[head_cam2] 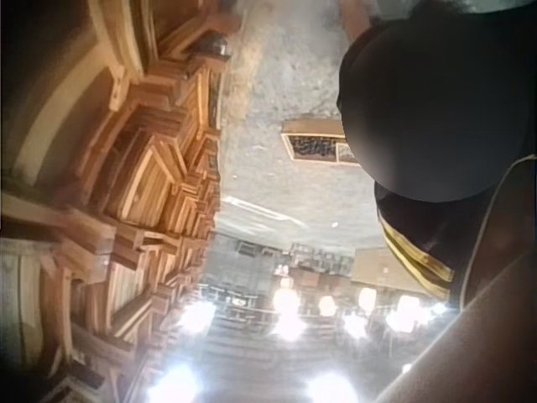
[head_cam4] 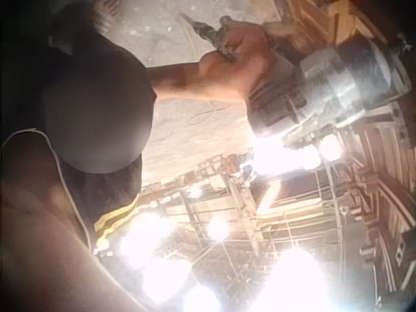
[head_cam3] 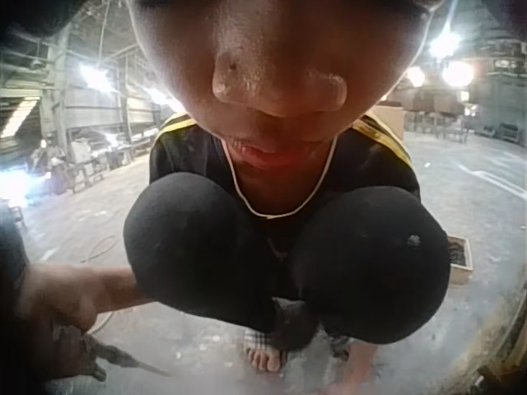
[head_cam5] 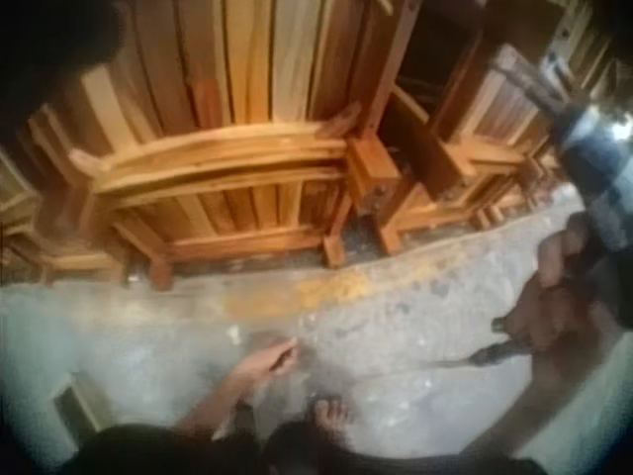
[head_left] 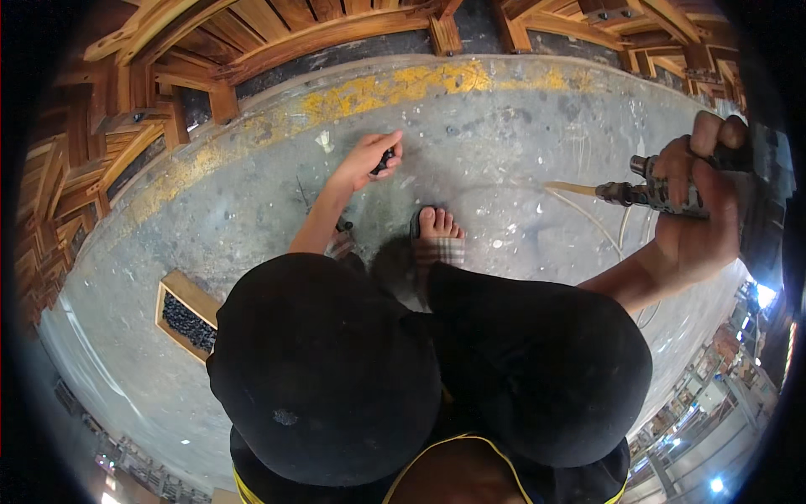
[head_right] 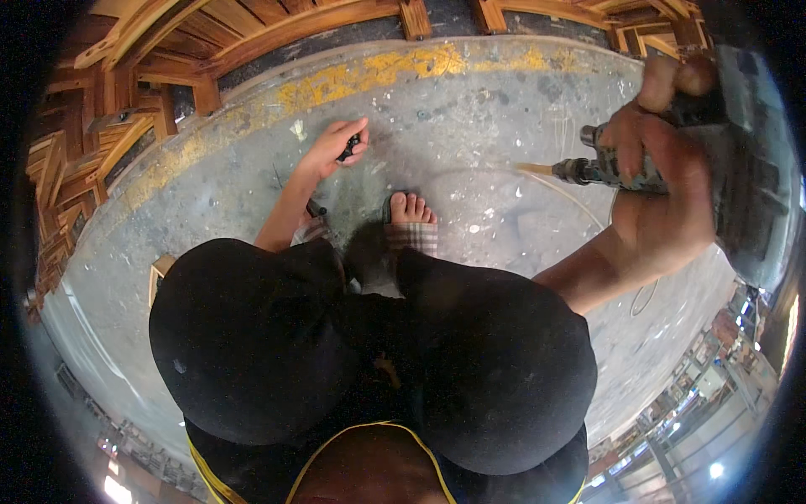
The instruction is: Assembling wooden furniture components using an air-powered drill and screws.
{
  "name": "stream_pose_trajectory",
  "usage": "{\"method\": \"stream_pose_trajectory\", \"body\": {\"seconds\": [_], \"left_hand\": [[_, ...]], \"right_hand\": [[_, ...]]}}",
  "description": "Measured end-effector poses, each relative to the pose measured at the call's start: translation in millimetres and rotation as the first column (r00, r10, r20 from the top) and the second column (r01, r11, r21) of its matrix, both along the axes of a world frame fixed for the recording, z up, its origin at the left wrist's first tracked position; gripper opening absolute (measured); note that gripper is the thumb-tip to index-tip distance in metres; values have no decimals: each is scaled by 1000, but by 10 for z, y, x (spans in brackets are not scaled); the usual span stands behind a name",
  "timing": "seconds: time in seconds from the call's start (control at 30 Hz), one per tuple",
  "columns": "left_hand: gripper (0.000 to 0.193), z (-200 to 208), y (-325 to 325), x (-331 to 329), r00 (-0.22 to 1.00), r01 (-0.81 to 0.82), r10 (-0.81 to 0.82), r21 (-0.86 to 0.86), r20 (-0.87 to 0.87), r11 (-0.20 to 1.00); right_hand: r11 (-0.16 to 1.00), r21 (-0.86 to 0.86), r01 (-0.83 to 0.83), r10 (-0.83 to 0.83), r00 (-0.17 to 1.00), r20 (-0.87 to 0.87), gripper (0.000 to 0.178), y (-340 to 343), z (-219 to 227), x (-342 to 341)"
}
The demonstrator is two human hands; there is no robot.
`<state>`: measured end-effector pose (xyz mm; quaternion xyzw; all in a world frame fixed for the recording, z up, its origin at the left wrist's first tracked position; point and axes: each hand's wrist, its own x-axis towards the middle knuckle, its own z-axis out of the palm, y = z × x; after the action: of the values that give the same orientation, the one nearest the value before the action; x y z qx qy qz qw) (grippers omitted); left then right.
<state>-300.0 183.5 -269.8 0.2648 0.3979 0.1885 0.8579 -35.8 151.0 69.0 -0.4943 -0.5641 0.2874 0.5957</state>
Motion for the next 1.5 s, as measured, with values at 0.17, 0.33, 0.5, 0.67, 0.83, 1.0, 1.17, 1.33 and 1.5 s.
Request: {"method": "stream_pose_trajectory", "body": {"seconds": [0.17,0.33,0.5,0.67,0.83,1.0,1.17,1.33,1.5], "left_hand": [[40,-160,229,283,826,445,-177,427,-535,787],[52,20,255,1012,636,717,117,641,-763,274],[49,-43,267,1249,508,844,159,526,-847,104],[41,-165,352,1321,506,850,153,521,-849,77],[33,-338,439,1012,519,835,208,544,-829,84],[26,41,177,729,987,149,-136,161,-92,976],[22,-76,-302,-135,853,-102,116,-56,509,993],[23,52,-737,-594,813,-380,401,-138,423,915],[27,144,-963,-888,734,-452,523,-265,433,852]], "right_hand": [[983,-183,-16,-6,993,-119,38,-92,-356,-93],[832,-527,174,-244,968,-65,27,-393,-928,-120],[788,-583,198,-123,978,167,18,-946,-1943,11],[781,-573,248,49,891,452,19,-1489,-2613,105],[780,-574,250,82,867,491,29,-1479,-2750,-291],[747,-604,277,101,851,516,31,-1500,-2775,-210],[728,-619,295,286,689,665,42,-1340,-2848,-371],[708,-665,238,421,614,668,44,-1213,-2857,-481],[563,-799,213,552,623,555,51,-1129,-2803,-588]]}}
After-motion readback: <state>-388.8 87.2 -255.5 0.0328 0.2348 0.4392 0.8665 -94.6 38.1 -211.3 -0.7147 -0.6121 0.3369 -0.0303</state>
